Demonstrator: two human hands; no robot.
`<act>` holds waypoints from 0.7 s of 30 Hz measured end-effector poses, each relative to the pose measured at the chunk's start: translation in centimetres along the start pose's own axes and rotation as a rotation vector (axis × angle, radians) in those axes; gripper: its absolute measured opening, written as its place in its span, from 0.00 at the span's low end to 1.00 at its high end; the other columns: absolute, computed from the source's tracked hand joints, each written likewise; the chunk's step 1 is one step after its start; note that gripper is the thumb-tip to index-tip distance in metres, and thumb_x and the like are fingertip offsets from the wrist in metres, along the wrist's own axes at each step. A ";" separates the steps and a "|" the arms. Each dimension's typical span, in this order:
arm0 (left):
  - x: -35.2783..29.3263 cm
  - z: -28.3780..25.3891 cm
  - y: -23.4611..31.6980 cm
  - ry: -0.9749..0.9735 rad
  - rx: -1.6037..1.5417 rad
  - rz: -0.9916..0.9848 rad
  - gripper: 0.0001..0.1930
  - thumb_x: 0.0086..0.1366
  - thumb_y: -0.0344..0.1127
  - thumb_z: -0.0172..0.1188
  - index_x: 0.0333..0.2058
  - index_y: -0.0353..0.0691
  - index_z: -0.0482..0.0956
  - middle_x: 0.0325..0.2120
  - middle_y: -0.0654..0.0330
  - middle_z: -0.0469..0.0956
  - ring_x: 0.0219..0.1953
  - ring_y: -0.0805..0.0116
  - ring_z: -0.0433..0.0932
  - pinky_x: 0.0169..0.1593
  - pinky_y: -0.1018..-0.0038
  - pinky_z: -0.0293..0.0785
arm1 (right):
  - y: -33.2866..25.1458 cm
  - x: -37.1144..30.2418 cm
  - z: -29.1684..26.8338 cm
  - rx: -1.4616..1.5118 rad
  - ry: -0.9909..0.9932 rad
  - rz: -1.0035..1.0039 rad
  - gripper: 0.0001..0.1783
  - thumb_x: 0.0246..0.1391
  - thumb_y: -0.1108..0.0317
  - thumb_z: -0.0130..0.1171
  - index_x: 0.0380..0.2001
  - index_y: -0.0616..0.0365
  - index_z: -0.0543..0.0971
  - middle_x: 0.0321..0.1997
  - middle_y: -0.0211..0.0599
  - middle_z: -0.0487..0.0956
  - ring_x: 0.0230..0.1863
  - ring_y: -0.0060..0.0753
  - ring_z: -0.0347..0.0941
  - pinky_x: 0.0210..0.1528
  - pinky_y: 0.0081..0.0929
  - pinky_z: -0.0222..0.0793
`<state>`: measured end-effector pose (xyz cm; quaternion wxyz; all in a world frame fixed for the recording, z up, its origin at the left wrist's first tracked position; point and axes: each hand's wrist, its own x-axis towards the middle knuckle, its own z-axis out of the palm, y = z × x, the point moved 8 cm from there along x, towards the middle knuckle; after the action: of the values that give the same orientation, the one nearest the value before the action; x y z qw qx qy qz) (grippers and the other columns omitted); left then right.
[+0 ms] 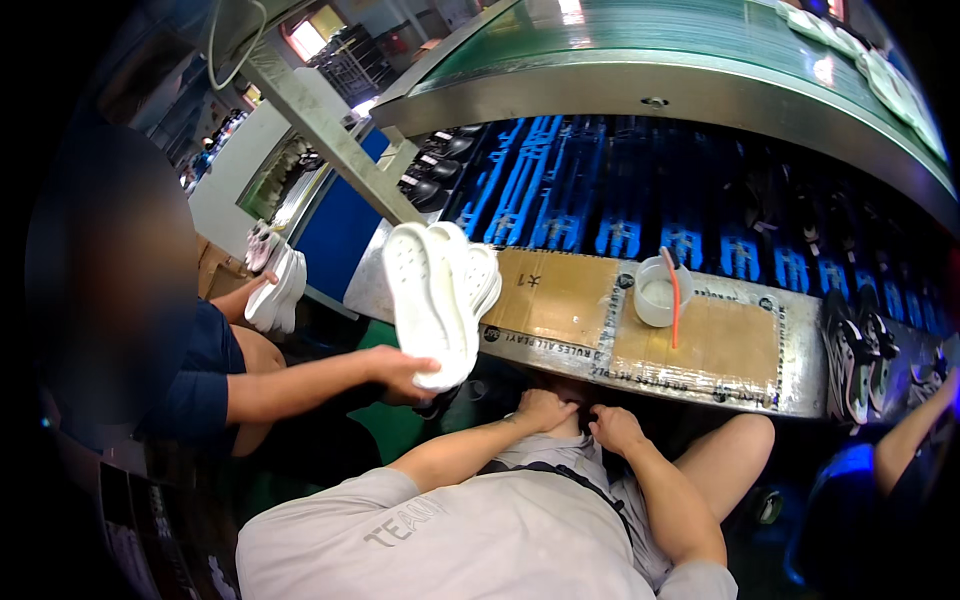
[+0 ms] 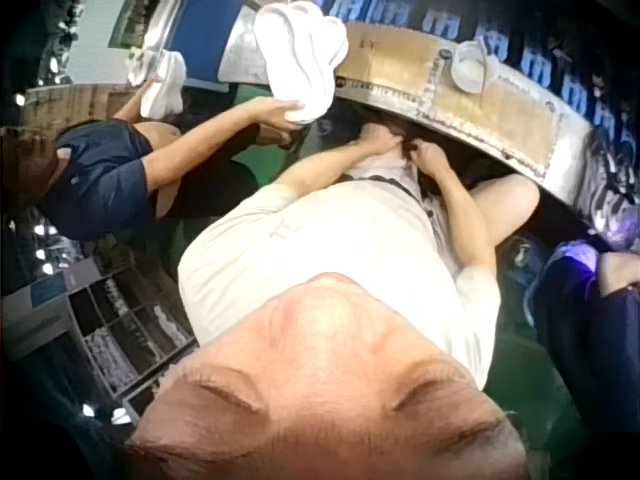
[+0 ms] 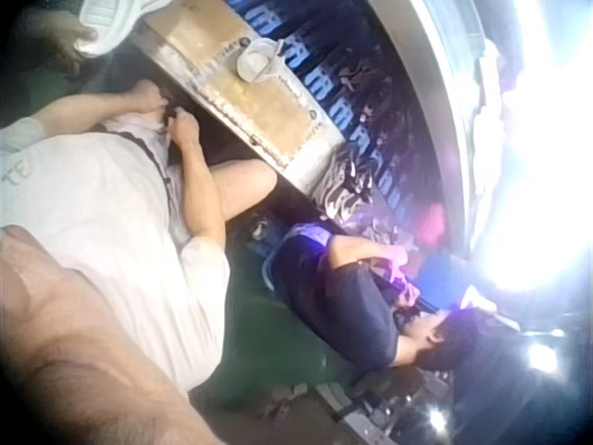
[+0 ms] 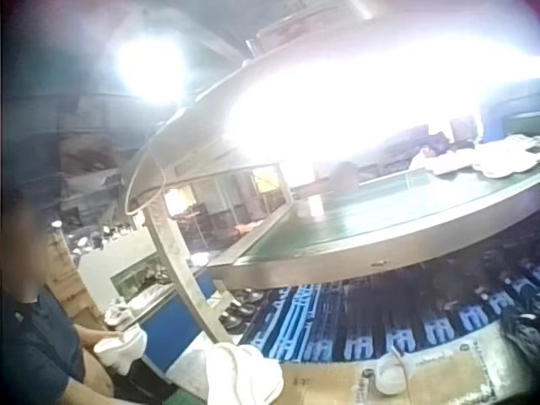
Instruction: The person applies liquid to shoe soles using a brush dipped in a small container, then places the coated soles onto an overhead conveyor belt.
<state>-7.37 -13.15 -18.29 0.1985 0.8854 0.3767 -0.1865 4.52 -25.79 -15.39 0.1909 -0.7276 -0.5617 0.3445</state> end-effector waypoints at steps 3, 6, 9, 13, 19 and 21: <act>0.0 0.4 -1.4 0.090 -0.055 0.029 0.36 0.63 0.68 0.54 0.34 0.35 0.89 0.35 0.40 0.86 0.43 0.38 0.84 0.50 0.47 0.77 | -0.1 -0.3 -0.7 -0.012 0.032 -0.007 0.17 0.57 0.62 0.62 0.48 0.57 0.83 0.35 0.49 0.86 0.42 0.53 0.84 0.48 0.47 0.79; -2.8 -2.3 -0.4 0.141 -0.073 0.145 0.34 0.63 0.62 0.60 0.46 0.29 0.83 0.41 0.36 0.84 0.44 0.38 0.83 0.52 0.49 0.78 | -1.4 -1.8 -3.5 -0.009 0.192 -0.088 0.14 0.58 0.64 0.61 0.45 0.57 0.83 0.33 0.46 0.84 0.38 0.53 0.82 0.45 0.45 0.78; -6.6 -8.6 0.9 0.174 -0.273 0.335 0.31 0.64 0.52 0.64 0.54 0.28 0.78 0.44 0.37 0.83 0.44 0.43 0.84 0.52 0.55 0.79 | -6.0 -5.0 -9.0 -0.064 0.333 -0.275 0.10 0.56 0.67 0.63 0.41 0.56 0.83 0.35 0.41 0.83 0.39 0.49 0.81 0.44 0.43 0.77; -12.5 -23.6 0.8 0.491 -0.619 0.411 0.17 0.63 0.28 0.65 0.51 0.35 0.80 0.38 0.53 0.86 0.38 0.64 0.85 0.47 0.70 0.79 | -11.7 -10.8 -17.0 -0.133 0.622 -0.534 0.12 0.48 0.75 0.68 0.38 0.56 0.82 0.30 0.35 0.80 0.33 0.41 0.77 0.37 0.36 0.73; -14.2 -31.9 -5.3 0.968 -0.867 0.328 0.13 0.66 0.26 0.63 0.48 0.26 0.80 0.36 0.51 0.86 0.38 0.64 0.86 0.44 0.71 0.81 | -10.2 -11.8 -25.3 -0.382 0.930 -0.230 0.34 0.46 0.79 0.67 0.60 0.55 0.76 0.43 0.40 0.79 0.39 0.48 0.75 0.43 0.40 0.73; -15.4 -33.1 -4.7 0.949 -0.803 0.297 0.14 0.65 0.26 0.64 0.48 0.27 0.80 0.38 0.49 0.85 0.40 0.60 0.86 0.46 0.68 0.81 | -9.2 -10.0 -26.4 -0.420 0.888 -0.193 0.37 0.46 0.78 0.67 0.63 0.53 0.75 0.44 0.38 0.79 0.40 0.46 0.75 0.44 0.40 0.72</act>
<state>-14.84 -2.97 16.31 0.3503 0.7710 0.3374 0.4110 15.81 -29.68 11.76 0.2920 -0.7715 -0.5481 -0.1384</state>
